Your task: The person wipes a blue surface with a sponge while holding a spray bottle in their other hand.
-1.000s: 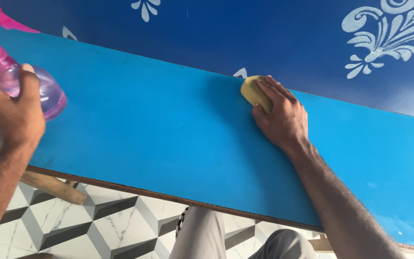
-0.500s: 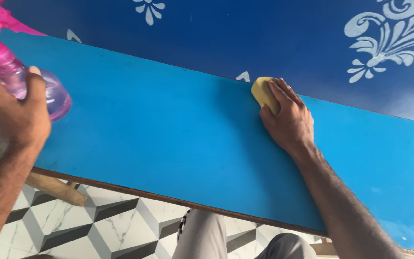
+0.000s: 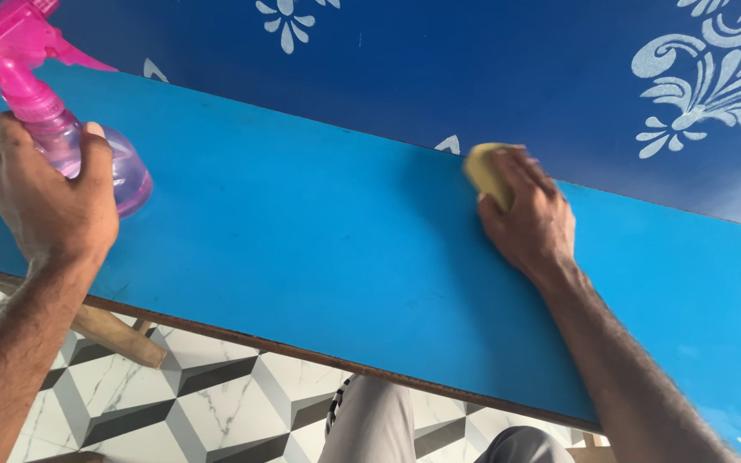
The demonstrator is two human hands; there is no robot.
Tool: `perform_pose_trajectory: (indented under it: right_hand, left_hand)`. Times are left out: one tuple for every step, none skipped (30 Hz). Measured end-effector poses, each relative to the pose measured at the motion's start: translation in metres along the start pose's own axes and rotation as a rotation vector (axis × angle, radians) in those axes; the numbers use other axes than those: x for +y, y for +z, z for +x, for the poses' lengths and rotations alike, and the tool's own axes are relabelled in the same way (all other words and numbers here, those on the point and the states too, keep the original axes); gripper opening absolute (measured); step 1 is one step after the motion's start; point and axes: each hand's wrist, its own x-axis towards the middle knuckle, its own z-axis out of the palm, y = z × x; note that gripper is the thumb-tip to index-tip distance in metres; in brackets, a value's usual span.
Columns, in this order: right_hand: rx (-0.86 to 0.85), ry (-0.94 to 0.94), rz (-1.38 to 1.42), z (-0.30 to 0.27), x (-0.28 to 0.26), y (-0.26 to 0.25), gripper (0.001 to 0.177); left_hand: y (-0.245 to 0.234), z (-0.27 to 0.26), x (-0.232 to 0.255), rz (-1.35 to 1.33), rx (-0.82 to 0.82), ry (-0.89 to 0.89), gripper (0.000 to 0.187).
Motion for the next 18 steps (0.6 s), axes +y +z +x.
perform_pose_trajectory:
  right_hand:
    - [-0.111,0.033,0.070,-0.003,-0.003,-0.002,0.063]
    - [-0.102,-0.116,0.102,-0.005,-0.004,-0.004,0.062]
    - [-0.094,-0.265,0.133,-0.007,-0.003,-0.004,0.061]
    - [-0.085,-0.415,0.167,-0.007,-0.002,-0.003,0.060]
    - [-0.040,-0.305,0.134,-0.004,0.002,-0.002,0.059]
    - [0.000,-0.192,0.103,-0.001,0.006,0.001,0.058]
    - [0.037,-0.078,0.071,0.002,0.013,0.004,0.057]
    - [0.111,-0.063,-0.033,0.005,0.022,0.005,0.056]
    - [0.185,-0.049,-0.137,0.008,0.029,0.007,0.055]
    - [0.261,-0.031,-0.243,0.009,0.033,0.007,0.054]
    - [0.213,-0.007,-0.225,0.007,0.034,0.008,0.057]
    - [0.168,0.018,-0.212,0.005,0.033,0.008,0.059]
    - [0.123,0.044,-0.199,0.003,0.029,0.008,0.061]
    - [0.097,-0.064,-0.127,0.001,0.024,0.005,0.062]
    - [0.071,-0.171,-0.055,-0.002,0.020,0.002,0.063]
    - [0.041,-0.275,0.016,-0.005,0.017,-0.002,0.063]
    - [0.038,-0.266,0.037,-0.007,0.015,-0.003,0.063]
    - [0.036,-0.259,0.057,-0.006,0.014,-0.002,0.063]
  left_hand:
    - [-0.001,0.000,0.001,-0.007,0.000,-0.003,0.027]
    - [-0.001,0.000,0.003,-0.002,-0.001,-0.010,0.027]
    - [0.001,0.000,0.004,0.010,0.001,-0.009,0.027]
    - [0.000,0.001,0.004,0.025,0.004,-0.006,0.027]
    - [0.001,0.001,0.005,0.048,0.010,0.004,0.028]
    - [0.000,0.001,0.004,0.048,0.011,0.005,0.028]
    - [-0.001,0.000,0.002,0.048,0.013,0.005,0.028]
    - [0.000,0.000,-0.001,0.018,0.014,-0.005,0.027]
    - [0.002,-0.003,-0.005,0.033,0.022,0.008,0.027]
    - [0.005,-0.004,-0.011,0.043,0.028,0.025,0.026]
    - [0.007,-0.005,-0.019,0.097,0.040,0.067,0.026]
    - [0.012,-0.005,-0.026,0.063,0.048,0.061,0.026]
    - [0.018,-0.005,-0.033,0.029,0.057,0.056,0.027]
    - [0.025,-0.004,-0.039,-0.019,0.066,0.052,0.027]
    - [0.030,-0.006,-0.044,-0.067,0.063,0.036,0.027]
    - [0.035,-0.012,-0.045,-0.110,0.050,0.010,0.027]
    - [0.039,-0.018,-0.044,-0.144,0.033,-0.026,0.027]
    - [0.044,-0.023,-0.042,-0.172,0.020,-0.059,0.027]
